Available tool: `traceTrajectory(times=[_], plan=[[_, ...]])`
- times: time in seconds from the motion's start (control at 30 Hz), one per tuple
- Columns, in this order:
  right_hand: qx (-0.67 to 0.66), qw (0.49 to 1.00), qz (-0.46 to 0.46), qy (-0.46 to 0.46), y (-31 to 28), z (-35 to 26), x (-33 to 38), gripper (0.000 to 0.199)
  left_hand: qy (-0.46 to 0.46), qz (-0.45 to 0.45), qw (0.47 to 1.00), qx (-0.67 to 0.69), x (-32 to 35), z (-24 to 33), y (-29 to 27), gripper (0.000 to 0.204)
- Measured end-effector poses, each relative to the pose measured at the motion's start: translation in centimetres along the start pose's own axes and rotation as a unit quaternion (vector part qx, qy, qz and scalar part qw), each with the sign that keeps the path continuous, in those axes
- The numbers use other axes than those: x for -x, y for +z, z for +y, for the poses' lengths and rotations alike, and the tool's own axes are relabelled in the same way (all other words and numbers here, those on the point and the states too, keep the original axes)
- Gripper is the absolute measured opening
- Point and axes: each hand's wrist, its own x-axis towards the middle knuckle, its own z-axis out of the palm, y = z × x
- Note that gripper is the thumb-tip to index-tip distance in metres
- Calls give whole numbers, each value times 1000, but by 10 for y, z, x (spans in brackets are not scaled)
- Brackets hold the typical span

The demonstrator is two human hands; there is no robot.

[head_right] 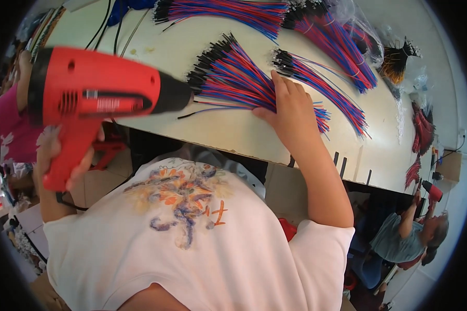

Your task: The person heats heat-shrink tubing on bundles of LED wires with a heat gun, sorts through the individual wired LED bulbs by hand, applies heat again with the heat gun, and gathers the wired LED bundles together.

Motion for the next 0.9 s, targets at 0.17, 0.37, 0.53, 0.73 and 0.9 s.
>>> traceTrajectory(times=[0.17,0.37,0.53,0.73,0.9], plan=[[-34,999,-16,6,3,-8,3,53,-218,47,957,187,48,-27,-7,70],[13,998,-15,-57,5,-45,49,76,10,106,993,59,42,-26,20,79],[89,993,-30,-74,7,-55,63,93,81,167,981,50,34,-34,25,83],[-48,992,-113,-22,4,-54,70,66,-10,44,998,54,44,-19,-1,84],[-683,613,-312,245,-40,-24,24,54,-196,-96,974,66,42,0,-14,84]])
